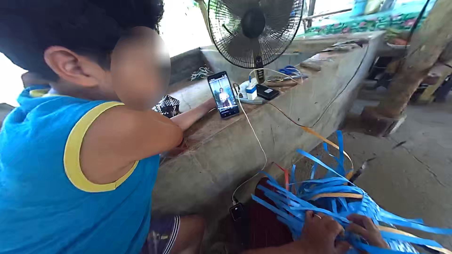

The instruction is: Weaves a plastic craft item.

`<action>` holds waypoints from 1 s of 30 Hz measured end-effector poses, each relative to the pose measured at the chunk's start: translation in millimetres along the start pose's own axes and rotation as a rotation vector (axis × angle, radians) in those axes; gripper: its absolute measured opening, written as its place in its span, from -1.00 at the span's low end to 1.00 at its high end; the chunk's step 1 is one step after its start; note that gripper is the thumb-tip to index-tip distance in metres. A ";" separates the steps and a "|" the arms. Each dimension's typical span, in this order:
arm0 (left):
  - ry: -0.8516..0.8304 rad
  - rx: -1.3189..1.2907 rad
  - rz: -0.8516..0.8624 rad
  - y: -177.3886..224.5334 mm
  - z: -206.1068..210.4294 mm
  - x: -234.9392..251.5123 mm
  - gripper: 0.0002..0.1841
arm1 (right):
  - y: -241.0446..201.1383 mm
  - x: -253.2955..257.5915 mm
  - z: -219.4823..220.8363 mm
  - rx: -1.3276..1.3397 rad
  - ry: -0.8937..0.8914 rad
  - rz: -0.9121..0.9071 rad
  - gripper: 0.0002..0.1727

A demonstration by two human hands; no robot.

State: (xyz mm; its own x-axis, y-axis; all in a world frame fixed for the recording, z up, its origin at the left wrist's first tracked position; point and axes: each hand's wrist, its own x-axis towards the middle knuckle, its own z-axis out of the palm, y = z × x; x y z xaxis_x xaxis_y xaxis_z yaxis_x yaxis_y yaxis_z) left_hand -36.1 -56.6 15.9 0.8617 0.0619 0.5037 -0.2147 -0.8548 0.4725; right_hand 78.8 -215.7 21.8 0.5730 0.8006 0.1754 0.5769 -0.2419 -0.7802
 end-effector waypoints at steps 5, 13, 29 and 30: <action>0.117 0.069 0.096 -7.7 11.7 -3.8 -0.80 | 9.2 -2.9 -0.6 0.129 -0.004 0.073 -0.70; 0.104 0.076 0.111 -10.0 15.1 -7.1 -0.86 | 2.3 -10.3 12.0 0.953 0.528 0.286 -0.70; -0.557 -0.102 -0.248 -0.1 -36.1 -3.6 -0.51 | -28.8 -39.5 84.9 0.012 0.193 0.041 -0.15; -0.484 -0.139 -0.188 3.7 -43.4 -10.2 -0.59 | -24.3 -41.0 85.9 -0.092 0.167 0.012 -0.13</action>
State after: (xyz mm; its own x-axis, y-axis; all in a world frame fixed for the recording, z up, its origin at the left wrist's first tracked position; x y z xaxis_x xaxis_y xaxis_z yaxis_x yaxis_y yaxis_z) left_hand -65.7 -38.0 43.9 0.9976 -0.0649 0.0259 -0.0667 -0.7736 0.6302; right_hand -8.8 -195.5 -18.0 0.6644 0.6972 0.2692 0.6155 -0.3062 -0.7262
